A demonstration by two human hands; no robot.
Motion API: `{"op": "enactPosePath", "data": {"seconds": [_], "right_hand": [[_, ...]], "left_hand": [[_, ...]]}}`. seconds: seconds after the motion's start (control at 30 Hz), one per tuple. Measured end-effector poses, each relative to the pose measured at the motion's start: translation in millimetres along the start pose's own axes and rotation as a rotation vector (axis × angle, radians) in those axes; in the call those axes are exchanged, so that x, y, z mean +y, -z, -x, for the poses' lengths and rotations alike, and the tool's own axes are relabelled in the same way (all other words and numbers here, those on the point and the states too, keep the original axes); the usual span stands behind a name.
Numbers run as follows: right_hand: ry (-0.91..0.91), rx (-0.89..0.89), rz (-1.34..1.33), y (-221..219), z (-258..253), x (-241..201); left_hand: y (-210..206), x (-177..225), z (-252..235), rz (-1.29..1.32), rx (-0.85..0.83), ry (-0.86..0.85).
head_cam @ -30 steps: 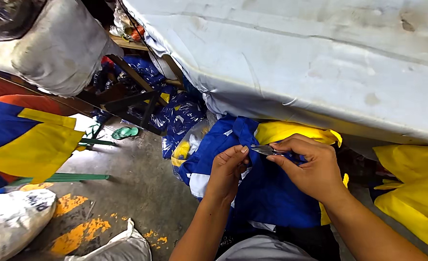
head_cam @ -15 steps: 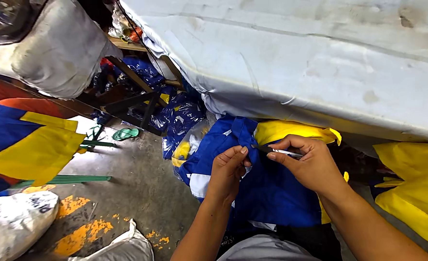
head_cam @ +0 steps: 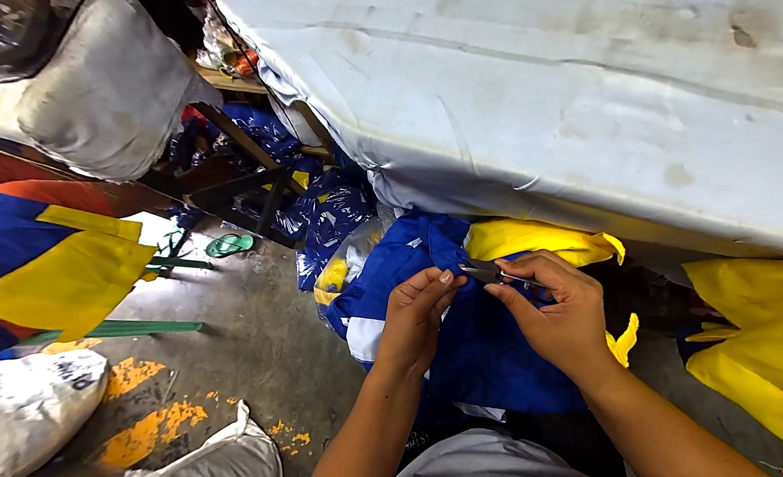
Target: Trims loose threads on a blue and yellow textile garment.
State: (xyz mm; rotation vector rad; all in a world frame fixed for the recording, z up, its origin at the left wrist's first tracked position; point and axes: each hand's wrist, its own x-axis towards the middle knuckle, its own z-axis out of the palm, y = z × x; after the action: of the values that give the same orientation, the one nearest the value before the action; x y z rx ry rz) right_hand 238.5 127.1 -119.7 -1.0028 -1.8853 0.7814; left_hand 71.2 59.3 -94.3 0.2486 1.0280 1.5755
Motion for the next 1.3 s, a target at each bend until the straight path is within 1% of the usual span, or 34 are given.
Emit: {"op": "enactPosePath", "data": {"seconds": [0.2, 0.33, 0.43, 0.63, 0.73, 0.93, 1.13, 1.3], "right_hand": [[0.002, 0.031, -0.01, -3, 0, -1], [-0.014, 0.025, -0.094, -4, 0, -2], [-0.006, 0.028, -0.062, -5, 0, -2], [0.107, 0.071, 0.078, -6, 1, -2], [0.164, 0.101, 0.102, -7, 0, 0], [0.027, 0.04, -0.038, -4, -1, -2], [0.063, 0.028, 0.04, -4, 2, -3], [0.063, 0.039, 0.07, -7, 3, -5]], "left_hand": [[-1, -1, 1, -0.015, -0.013, -0.061], [-3, -2, 2, 0.002, -0.009, -0.067], [-3, -5, 2, 0.016, -0.014, -0.075], [-1, -9, 3, -0.023, -0.023, -0.141], [-1, -9, 4, -0.03, -0.015, -0.139], [-2, -7, 3, 0.013, -0.002, -0.109], [-3, -8, 2, 0.007, -0.009, -0.125], [-2, -12, 2, -0.027, 0.006, -0.182]]}}
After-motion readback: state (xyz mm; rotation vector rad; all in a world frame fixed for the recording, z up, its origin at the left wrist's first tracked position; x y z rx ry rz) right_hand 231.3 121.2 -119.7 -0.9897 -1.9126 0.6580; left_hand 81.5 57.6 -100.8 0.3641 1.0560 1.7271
